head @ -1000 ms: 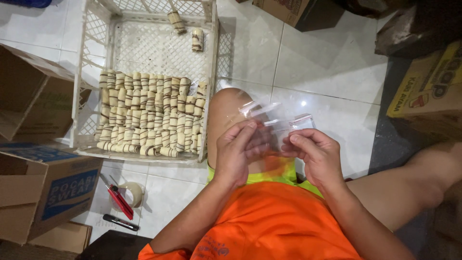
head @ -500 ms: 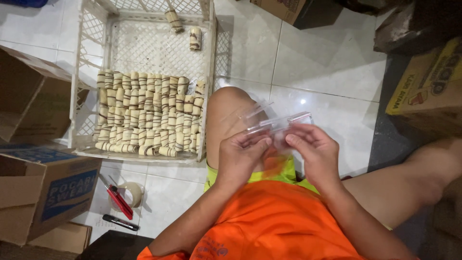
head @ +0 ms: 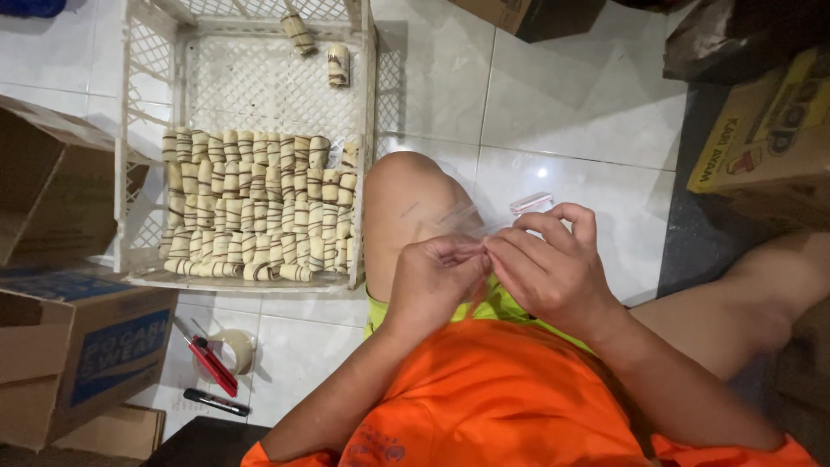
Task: Packaging small rolled pastries into individual plastic bags
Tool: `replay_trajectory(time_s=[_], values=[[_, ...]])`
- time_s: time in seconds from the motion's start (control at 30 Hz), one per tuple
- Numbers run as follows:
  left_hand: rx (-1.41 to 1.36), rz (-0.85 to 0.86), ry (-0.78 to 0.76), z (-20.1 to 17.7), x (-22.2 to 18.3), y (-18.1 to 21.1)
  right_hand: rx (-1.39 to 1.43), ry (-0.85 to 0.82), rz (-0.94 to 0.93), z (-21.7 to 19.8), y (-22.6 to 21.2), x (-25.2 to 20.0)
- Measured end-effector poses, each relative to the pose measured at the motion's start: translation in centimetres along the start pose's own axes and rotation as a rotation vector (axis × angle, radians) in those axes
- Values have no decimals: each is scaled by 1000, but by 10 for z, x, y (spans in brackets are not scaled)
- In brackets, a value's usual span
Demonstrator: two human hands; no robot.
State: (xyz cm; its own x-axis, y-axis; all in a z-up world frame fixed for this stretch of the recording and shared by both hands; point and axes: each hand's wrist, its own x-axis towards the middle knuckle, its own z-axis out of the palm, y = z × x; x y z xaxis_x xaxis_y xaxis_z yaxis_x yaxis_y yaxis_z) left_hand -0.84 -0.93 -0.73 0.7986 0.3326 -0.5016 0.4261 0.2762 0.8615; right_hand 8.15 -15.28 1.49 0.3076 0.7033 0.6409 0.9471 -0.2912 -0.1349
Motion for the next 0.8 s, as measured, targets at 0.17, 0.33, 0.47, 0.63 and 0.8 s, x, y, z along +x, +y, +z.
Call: replay_trajectory(time_s=[0.17,0.33,0.47,0.63,0.8], values=[[172,25,-46,-1,-3,6,49,-8,22,8,6,-11],[84,-12,-40,-6,0,13,898,195,928,3,40,-17],[-5,-45,-25,-6,-14,36,781,239,1182,-7,46,-17],[71,23,-61,-5,0,11,229,-16,286,-15,4,6],[251,119,-34,4,-7,28,148,-58,119,-17,-4,17]])
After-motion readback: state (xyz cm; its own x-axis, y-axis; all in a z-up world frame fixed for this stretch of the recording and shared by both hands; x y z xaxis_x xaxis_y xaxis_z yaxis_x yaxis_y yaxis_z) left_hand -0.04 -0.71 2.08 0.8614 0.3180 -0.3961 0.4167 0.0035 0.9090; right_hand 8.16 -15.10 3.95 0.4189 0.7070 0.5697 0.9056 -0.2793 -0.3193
